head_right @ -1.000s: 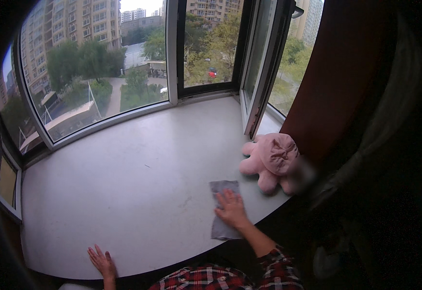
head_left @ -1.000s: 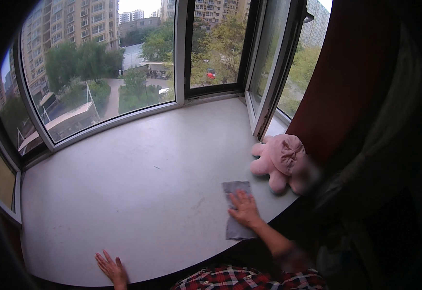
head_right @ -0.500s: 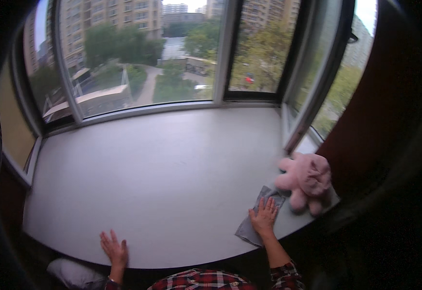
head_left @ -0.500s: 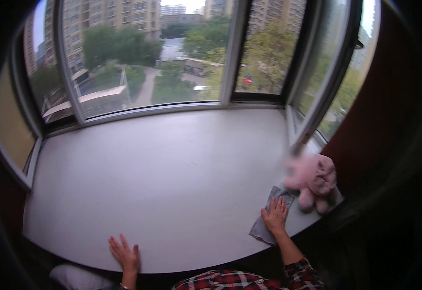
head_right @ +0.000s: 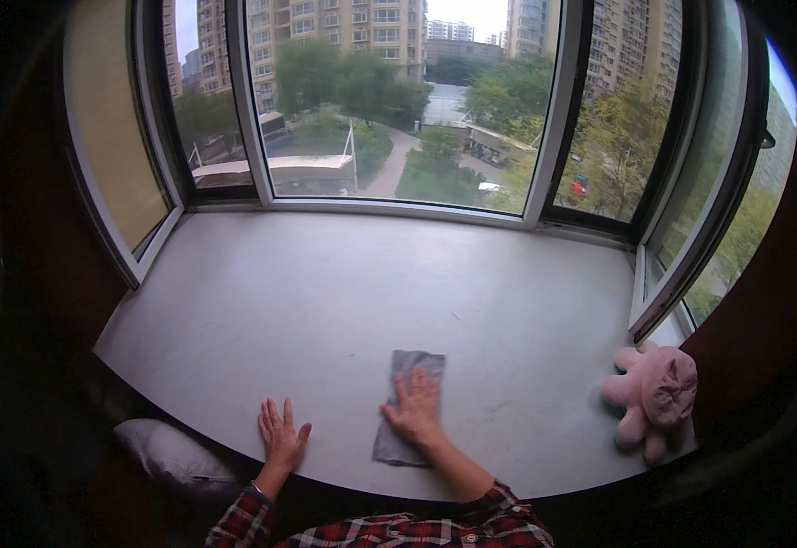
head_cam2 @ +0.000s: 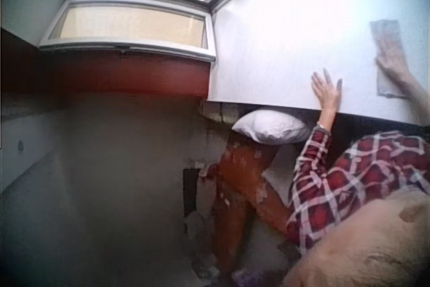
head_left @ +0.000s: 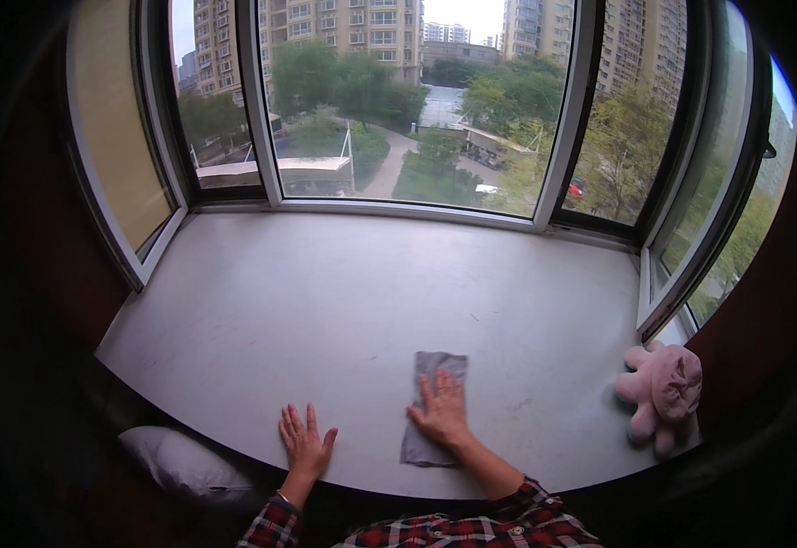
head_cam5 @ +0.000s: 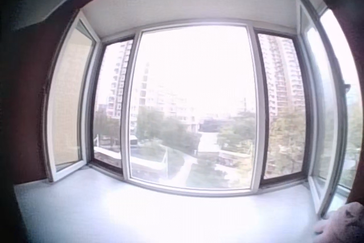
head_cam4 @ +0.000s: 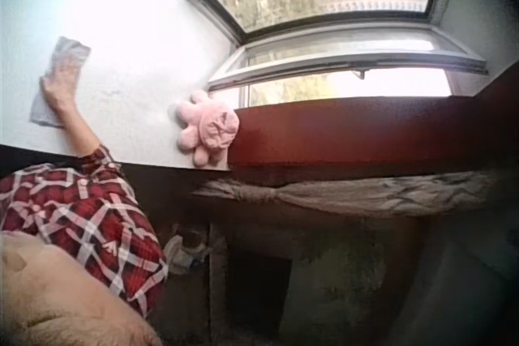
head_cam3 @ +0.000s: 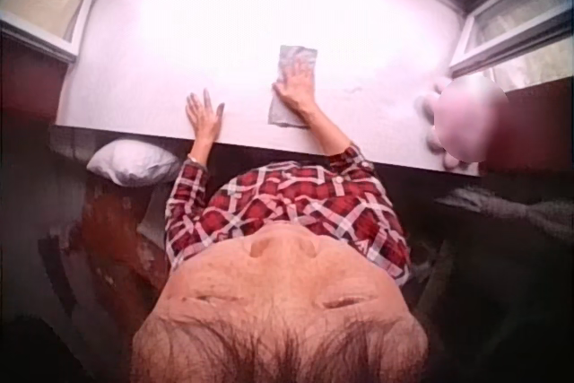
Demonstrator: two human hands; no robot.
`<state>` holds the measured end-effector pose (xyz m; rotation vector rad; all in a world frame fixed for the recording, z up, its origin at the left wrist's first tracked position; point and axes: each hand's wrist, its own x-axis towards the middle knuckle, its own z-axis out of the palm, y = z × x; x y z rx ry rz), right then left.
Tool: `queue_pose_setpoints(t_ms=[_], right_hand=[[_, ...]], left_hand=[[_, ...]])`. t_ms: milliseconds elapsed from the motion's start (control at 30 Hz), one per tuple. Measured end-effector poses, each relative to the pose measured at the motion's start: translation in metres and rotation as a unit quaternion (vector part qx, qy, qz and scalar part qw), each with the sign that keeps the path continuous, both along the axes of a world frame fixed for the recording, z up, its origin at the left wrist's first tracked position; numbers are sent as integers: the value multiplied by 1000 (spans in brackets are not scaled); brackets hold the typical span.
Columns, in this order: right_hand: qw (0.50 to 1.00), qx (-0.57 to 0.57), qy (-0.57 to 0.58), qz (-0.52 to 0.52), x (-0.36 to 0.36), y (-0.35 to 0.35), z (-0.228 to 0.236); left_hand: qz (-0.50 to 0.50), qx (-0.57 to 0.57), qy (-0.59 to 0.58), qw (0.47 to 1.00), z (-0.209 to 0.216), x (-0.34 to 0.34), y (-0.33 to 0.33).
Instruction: The person wipes a window sill with a cloth, then moves into the room to fold a metal drying rack. They then wash the cloth in a red basin of water and wring it out.
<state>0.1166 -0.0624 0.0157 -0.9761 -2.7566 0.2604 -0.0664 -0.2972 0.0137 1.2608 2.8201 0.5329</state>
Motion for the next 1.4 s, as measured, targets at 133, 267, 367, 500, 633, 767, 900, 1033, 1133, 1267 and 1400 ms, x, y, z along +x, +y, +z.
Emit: queue_pose_setpoints(t_ms=[133, 267, 367, 500, 633, 767, 900, 1033, 1133, 1267, 1400], right_hand=[[989, -8, -8, 149, 4, -48, 7], [995, -17, 0, 102, 70, -32, 8], [999, -28, 21, -29, 130, 12, 9], [986, -10, 1, -164, 225, 73, -3], [948, 5, -22, -316, 295, 114, -4], [924, 40, -35, -380, 287, 119, -16], [942, 19, -65, -329, 224, 106, -14], [977, 3, -27, -210, 133, 71, -8], [991, -7, -22, -129, 69, 42, -1], [999, 8, 3, -37, 8, 7, -4], [999, 36, 11, 25, -35, -33, -10]], left_hand=[[3, 8, 12, 1000, -8, -2, -8], [0, 13, 24, 1000, -10, -3, -6], [7, 15, 40, 999, -13, -3, -11], [9, 8, 25, 1000, -4, 0, -10], [18, 11, 18, 1000, -8, -2, -9], [20, 10, 17, 1000, -4, 1, -5], [16, -7, 33, 999, -4, 0, -5], [14, -7, 25, 1000, -5, 0, -6], [14, -5, 24, 1000, -4, 0, -8], [10, 2, 29, 1000, -4, 1, -4], [11, 39, 15, 999, -6, -1, -7]])
